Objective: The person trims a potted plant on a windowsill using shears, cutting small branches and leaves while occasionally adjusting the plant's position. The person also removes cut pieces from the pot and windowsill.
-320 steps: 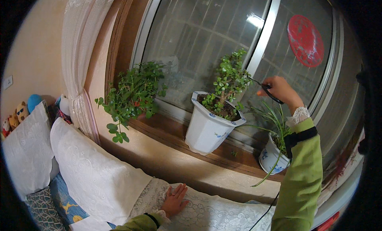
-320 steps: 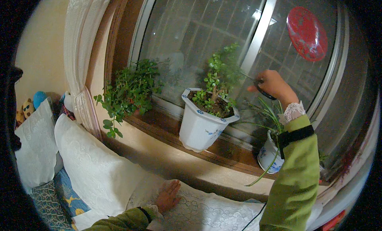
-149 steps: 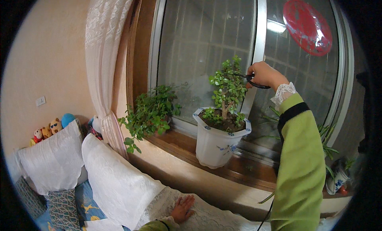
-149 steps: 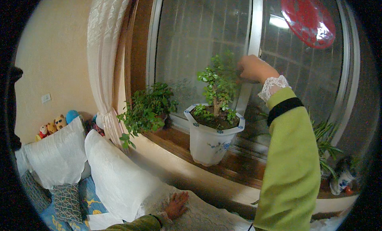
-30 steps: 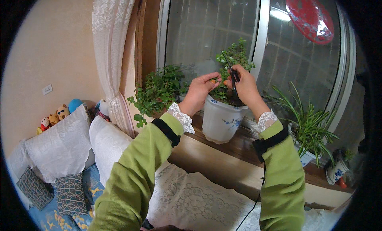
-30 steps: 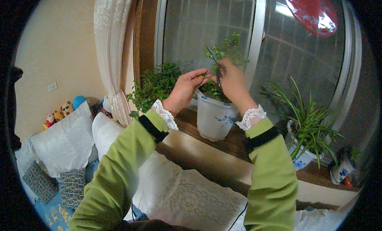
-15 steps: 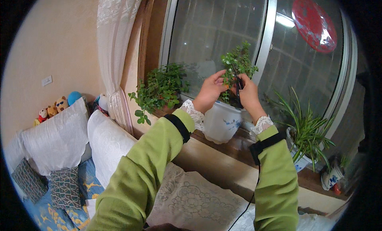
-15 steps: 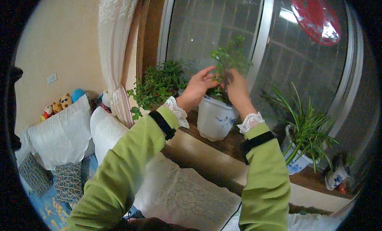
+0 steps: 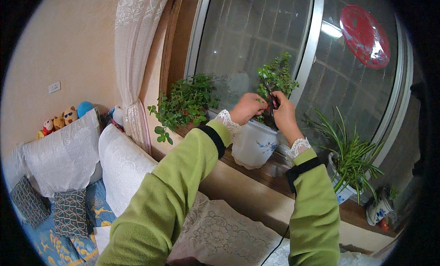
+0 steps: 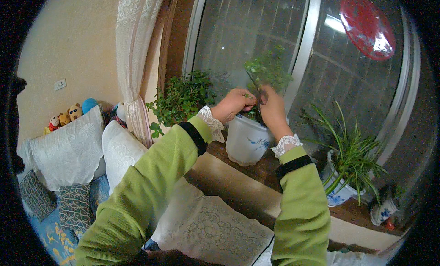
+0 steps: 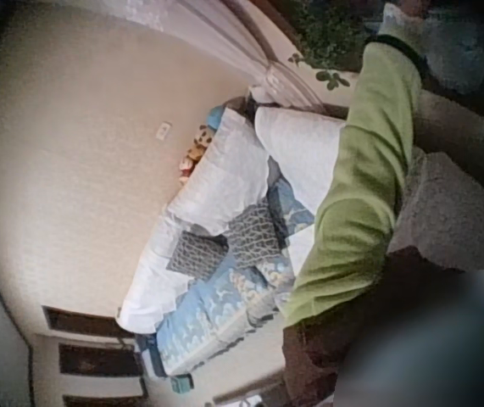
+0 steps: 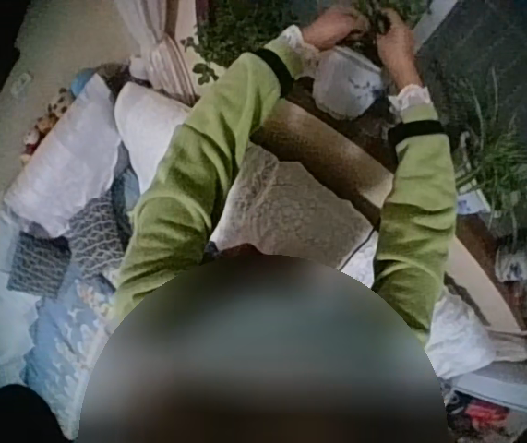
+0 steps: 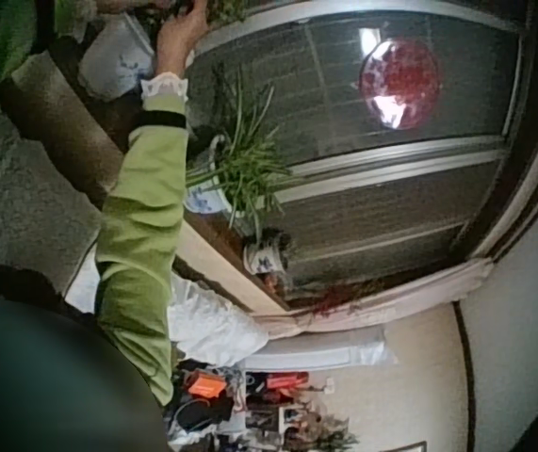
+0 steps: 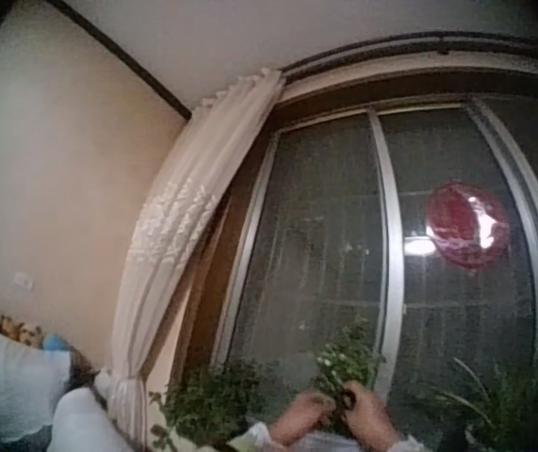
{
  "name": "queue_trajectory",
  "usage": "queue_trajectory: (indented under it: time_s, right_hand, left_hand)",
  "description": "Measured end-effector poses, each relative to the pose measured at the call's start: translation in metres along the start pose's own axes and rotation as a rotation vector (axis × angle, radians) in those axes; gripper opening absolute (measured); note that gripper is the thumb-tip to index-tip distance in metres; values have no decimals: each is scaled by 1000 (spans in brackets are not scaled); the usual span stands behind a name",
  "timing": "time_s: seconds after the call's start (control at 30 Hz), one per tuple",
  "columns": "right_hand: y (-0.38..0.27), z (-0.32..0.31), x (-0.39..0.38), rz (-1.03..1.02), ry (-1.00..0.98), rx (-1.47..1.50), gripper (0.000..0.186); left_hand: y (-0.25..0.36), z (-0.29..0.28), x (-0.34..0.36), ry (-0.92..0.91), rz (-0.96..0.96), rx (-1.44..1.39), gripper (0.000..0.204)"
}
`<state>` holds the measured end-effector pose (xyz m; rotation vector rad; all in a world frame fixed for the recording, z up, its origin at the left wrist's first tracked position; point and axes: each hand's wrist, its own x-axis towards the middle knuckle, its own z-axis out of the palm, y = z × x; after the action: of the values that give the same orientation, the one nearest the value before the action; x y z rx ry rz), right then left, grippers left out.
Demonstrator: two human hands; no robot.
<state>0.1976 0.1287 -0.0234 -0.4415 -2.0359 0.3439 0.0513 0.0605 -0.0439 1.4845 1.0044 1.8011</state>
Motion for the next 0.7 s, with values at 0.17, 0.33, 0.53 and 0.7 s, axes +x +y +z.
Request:
queue_trajectory:
  time_s: [0.17,0.33,0.53,0.7]
  right_hand:
    - [7,1,2,-2,-37,-69,46]
    - [17,5,1,-44,-7,8,45]
    - [30,8,-1,-28,26,19,40]
    - [28,6,-3,-17,44,-9,34]
  left_hand:
    - [3,-2,4,-4,-63,102,12]
    - [-5,-3,7,10,-34,102,13]
    - [-12,-1,9,-37,-88,-14,15]
    - [-13,0,13,-31,-52,64,13]
